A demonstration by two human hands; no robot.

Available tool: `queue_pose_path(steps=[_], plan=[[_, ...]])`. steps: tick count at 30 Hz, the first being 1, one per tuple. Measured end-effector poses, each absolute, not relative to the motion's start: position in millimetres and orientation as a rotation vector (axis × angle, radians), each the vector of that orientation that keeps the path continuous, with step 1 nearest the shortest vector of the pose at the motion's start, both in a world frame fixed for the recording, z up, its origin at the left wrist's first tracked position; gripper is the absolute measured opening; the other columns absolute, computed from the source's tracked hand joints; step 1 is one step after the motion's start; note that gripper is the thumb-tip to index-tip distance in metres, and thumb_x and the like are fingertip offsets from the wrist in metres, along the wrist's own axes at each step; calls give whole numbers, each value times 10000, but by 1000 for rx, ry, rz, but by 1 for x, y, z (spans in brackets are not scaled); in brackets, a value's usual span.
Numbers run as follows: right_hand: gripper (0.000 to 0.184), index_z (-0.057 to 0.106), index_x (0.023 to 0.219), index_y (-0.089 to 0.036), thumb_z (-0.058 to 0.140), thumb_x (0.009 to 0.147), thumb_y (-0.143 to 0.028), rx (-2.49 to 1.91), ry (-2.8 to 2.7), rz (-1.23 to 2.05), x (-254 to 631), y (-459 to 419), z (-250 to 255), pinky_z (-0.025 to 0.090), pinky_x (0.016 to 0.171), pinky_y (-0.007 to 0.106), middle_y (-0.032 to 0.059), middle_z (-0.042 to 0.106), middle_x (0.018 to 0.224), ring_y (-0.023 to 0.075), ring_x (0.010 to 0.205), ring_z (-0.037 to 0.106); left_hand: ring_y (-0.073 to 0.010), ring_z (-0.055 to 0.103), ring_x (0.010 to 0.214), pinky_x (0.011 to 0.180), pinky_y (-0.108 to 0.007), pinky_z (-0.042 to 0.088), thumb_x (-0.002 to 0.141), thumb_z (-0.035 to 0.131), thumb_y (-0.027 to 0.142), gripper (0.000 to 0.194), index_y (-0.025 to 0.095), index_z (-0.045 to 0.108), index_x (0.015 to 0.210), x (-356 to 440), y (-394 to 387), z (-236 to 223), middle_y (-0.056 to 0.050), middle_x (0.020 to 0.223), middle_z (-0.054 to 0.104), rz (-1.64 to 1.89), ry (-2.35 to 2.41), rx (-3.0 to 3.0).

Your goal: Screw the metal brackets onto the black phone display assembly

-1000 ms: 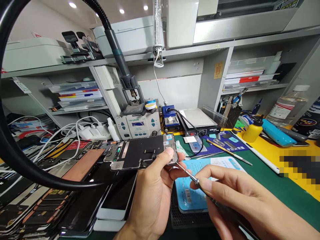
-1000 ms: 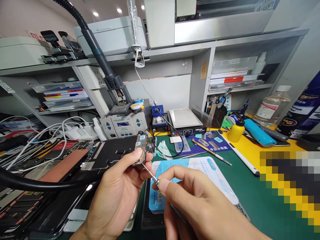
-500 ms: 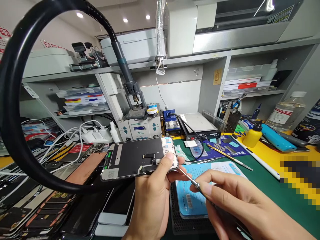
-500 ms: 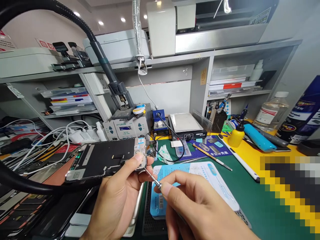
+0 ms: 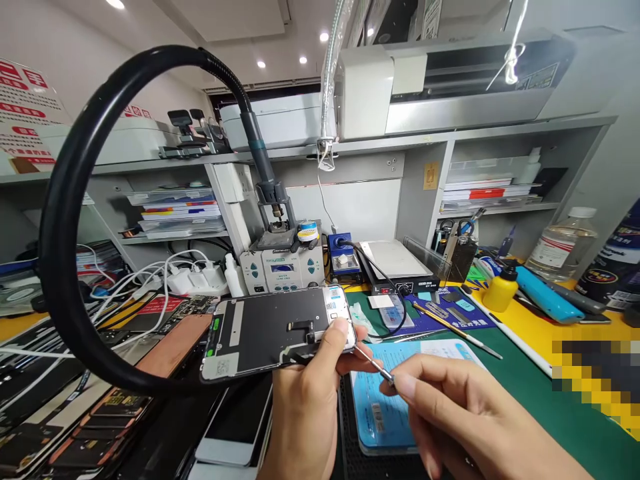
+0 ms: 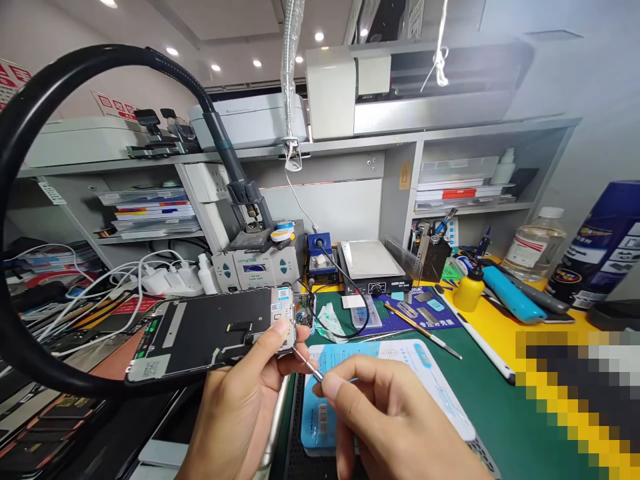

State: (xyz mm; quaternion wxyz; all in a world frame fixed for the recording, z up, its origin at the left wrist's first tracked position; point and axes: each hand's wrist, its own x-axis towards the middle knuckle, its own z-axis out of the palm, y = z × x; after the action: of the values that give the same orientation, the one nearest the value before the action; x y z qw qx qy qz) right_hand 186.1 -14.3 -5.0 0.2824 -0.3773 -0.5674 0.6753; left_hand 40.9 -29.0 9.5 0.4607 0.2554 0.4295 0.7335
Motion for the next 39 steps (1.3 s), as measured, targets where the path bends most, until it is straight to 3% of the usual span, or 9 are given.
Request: queue_pose_path(steps=[5,9,13,16,18,21,25,30,39], plan=[[482,586,862,-179,769,760,-614,-987,-1489,1738,187,-12,-12,190,419,167,-78,503,464,44,408,360,-176,661,634,615,-290,592,733,756,206,96,125,724,775,39,-28,4,-47,735,734,1819,1019,636],[492,583,778,-172,595,883,-653,-1080,-1487,1808,186,-12,-13,107,363,179,-48,524,448,24,327,248,-187,662,641,635,-312,593,716,764,229,142,105,745,784,37,-26,-1,-73,741,743,1796,1007,629],[466,589,836,-184,773,758,-604,-953,-1432,1758,184,-11,-12,234,414,152,-81,485,446,42,389,363,-194,668,651,644,-312,583,678,792,233,191,90,761,800,36,-26,-3,-84,761,746,1758,1036,565],[498,592,759,-168,643,846,-656,-1038,-1464,1790,184,-10,-12,164,367,162,-49,516,445,31,342,302,-208,674,676,654,-331,587,659,806,237,212,93,764,808,36,-26,-3,-87,767,746,1767,1019,566],[500,606,809,-169,589,879,-664,-1054,-1473,1807,185,-9,-13,116,346,173,-42,540,471,25,317,263,-206,675,674,657,-329,587,653,811,238,216,94,763,806,37,-26,-2,-85,763,747,1774,1014,564],[478,559,799,-193,793,734,-604,-908,-1447,1735,185,-9,-16,210,388,148,-84,496,490,28,378,335,-195,671,655,642,-308,583,653,809,232,211,89,761,801,37,-25,-3,-83,757,750,1783,1036,568],[474,566,743,-184,637,869,-636,-1002,-1495,1768,185,-8,-18,189,377,161,-63,484,444,39,366,325,-211,681,676,598,-293,574,657,802,219,189,106,755,802,36,-24,-5,-70,762,750,1802,1020,589],[488,577,758,-181,795,728,-616,-892,-1516,1670,186,-5,-24,254,405,162,-95,426,502,41,409,359,-205,684,652,634,-307,582,662,796,216,201,103,760,824,36,-25,-6,-72,764,754,1765,1030,569],[491,666,780,-150,686,820,-639,-973,-1575,1634,185,-8,-17,235,428,195,-68,453,457,60,419,364,-219,678,629,603,-338,580,692,773,236,181,96,757,807,35,-24,-9,-97,762,764,1774,1046,650]])
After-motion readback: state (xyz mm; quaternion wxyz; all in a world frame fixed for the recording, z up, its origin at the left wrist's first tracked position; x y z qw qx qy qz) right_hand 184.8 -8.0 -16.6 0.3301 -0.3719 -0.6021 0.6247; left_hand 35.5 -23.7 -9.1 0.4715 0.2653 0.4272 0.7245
